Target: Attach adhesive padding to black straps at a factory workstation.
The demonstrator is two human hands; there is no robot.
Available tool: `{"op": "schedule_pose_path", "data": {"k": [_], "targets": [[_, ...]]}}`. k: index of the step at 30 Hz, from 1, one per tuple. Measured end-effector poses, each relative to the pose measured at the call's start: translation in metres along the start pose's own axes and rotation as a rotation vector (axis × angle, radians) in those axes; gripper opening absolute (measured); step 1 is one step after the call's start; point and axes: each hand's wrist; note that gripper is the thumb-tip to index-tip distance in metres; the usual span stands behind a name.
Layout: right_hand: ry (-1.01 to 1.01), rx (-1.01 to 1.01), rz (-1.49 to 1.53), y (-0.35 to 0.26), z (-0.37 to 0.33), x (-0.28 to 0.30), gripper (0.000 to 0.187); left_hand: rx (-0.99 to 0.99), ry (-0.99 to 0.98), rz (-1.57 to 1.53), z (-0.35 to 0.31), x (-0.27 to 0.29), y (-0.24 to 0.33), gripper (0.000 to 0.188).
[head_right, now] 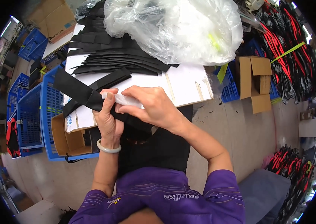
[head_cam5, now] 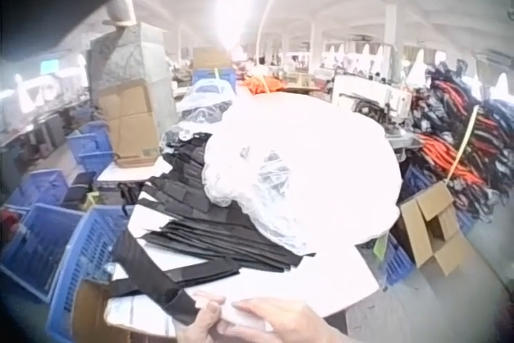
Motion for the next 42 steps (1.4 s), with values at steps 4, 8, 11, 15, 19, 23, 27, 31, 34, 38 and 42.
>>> {"op": "schedule_pose_path", "data": {"k": [4, 8, 11, 15, 19, 23, 27, 31, 34, 38, 42], "targets": [[-0.079, -0.163, 0.230, -0.004, 0.001, 0.002, 0.020, 0.146, -0.031, -0.052, -0.006, -0.001, -0.003, 0.021], [-0.035, -0.374, 0.749, 0.001, -0.006, 0.003, 0.018, 0.302, 0.136, -0.332, 0.006, -0.007, 0.003, 0.040], [-0.226, -0.389, 0.494, -0.002, -0.024, 0.018, 0.016, 0.406, 0.117, -0.676, 0.020, 0.024, 0.003, 0.037], [-0.234, -0.275, 0.357, -0.001, -0.026, 0.009, 0.017, 0.431, 0.129, -0.681, 0.020, 0.019, 0.000, 0.036], [0.032, -0.179, 0.050, -0.003, -0.029, -0.004, 0.020, 0.355, 0.102, -0.688, 0.015, 0.010, -0.001, 0.035], [0.040, -0.080, -0.166, -0.012, -0.029, -0.014, 0.022, 0.288, 0.064, -0.641, 0.009, 0.004, -0.004, 0.034], [0.005, -0.156, -0.040, -0.008, -0.026, -0.017, 0.024, 0.263, -0.031, -0.601, 0.005, 0.004, -0.006, 0.031], [-0.078, -0.158, -0.041, -0.019, -0.040, 0.006, 0.024, 0.259, -0.002, -0.709, 0.012, 0.016, 0.000, 0.031], [-0.068, -0.055, -0.102, -0.012, -0.044, 0.001, 0.020, 0.278, 0.015, -0.771, 0.013, 0.014, -0.003, 0.030], [-0.006, 0.110, -0.152, -0.007, -0.030, -0.013, 0.017, 0.340, 0.014, -0.740, 0.008, 0.004, -0.011, 0.029], [0.013, 0.138, -0.132, -0.001, -0.030, -0.011, 0.019, 0.316, 0.059, -0.788, 0.013, 0.013, -0.006, 0.029]]}}
Point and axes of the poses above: each hand's wrist, its own z-axis towards the middle knuckle, its own x-axis out of the back of the hand, y = z × x, and after that the axes turned 10 degrees about -y, right-handed
